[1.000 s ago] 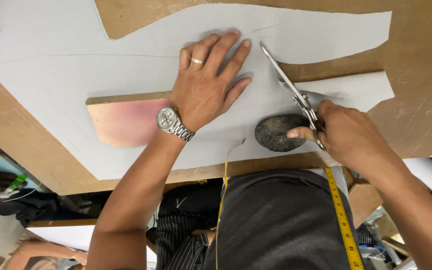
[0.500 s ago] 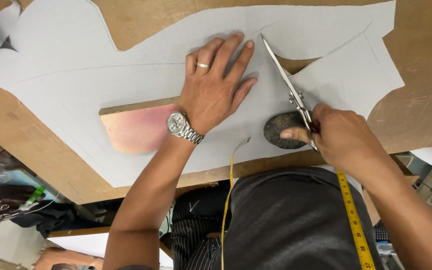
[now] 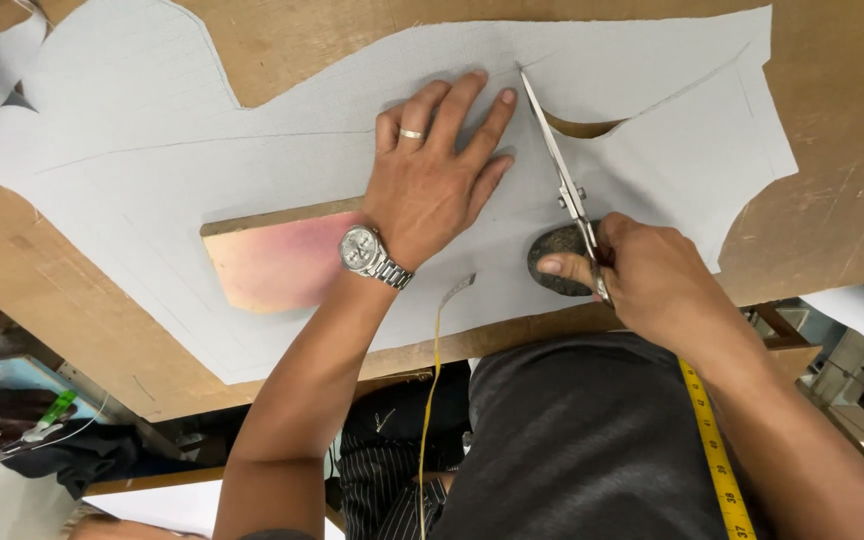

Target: The person marks a pattern on a yellow fabric using a ruler and pencil, then cuts a white fabric along a drawn line using shears. The person uses a stone to hold the fabric in place while marking and cutting.

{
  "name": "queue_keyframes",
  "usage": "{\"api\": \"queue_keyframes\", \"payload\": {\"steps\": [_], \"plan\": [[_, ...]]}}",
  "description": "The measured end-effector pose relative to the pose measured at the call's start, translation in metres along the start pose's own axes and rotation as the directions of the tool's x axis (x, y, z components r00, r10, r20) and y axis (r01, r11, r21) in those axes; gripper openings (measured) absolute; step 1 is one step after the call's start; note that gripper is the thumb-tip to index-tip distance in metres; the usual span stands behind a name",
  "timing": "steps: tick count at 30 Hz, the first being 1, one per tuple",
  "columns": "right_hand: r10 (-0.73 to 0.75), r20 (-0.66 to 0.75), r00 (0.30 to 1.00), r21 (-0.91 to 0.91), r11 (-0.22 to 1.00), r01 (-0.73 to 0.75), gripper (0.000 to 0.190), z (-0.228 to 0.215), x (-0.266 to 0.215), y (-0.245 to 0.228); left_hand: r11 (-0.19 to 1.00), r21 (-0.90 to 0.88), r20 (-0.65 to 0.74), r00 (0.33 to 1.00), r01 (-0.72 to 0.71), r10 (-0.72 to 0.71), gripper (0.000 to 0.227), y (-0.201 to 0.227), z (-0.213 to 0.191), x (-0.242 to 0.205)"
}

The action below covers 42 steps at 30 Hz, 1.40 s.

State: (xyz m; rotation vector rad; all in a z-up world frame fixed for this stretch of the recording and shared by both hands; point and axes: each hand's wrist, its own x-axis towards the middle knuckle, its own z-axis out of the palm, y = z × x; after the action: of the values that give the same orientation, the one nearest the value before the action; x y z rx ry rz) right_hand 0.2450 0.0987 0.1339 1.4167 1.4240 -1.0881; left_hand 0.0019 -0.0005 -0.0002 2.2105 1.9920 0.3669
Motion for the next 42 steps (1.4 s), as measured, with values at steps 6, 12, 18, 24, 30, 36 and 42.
{"api": "queue_keyframes", "payload": {"steps": [6,12,18,24,30,36,42], "plan": [[0.053,0.076,0.996,0.212,0.975,-0.068,0.062,-0.002,-0.010,-0.019,1.000,0.025,-0.002,1.000,0.004,-0.004,0.064,-0.001,-0.002,0.001],[0.090,0.114,0.989,0.272,0.955,-0.118,0.057,-0.001,-0.014,-0.021,1.000,0.023,-0.031,0.999,0.018,-0.018,0.064,0.000,0.003,-0.001],[0.071,0.121,0.990,0.277,0.955,-0.102,0.060,-0.001,-0.017,-0.017,0.998,0.053,-0.051,0.999,0.013,-0.010,0.065,0.000,0.007,-0.003],[-0.007,0.077,0.997,0.296,0.955,-0.017,0.058,0.007,-0.004,0.000,0.998,0.055,-0.057,0.998,-0.005,0.008,0.063,0.001,0.007,-0.003],[-0.150,0.139,0.979,0.397,0.914,0.083,0.042,-0.014,0.001,0.063,0.999,0.042,-0.080,0.997,-0.003,0.006,0.060,0.001,-0.001,0.000],[-0.200,0.050,0.979,0.009,0.980,0.200,0.032,-0.175,0.071,0.170,0.999,-0.021,-0.136,0.990,0.031,-0.034,0.058,0.013,0.001,-0.001],[-0.337,0.153,0.929,-0.398,0.840,0.370,0.050,-0.342,0.202,0.110,0.920,-0.071,-0.180,0.902,0.385,-0.392,0.060,0.123,0.003,0.024]]}}
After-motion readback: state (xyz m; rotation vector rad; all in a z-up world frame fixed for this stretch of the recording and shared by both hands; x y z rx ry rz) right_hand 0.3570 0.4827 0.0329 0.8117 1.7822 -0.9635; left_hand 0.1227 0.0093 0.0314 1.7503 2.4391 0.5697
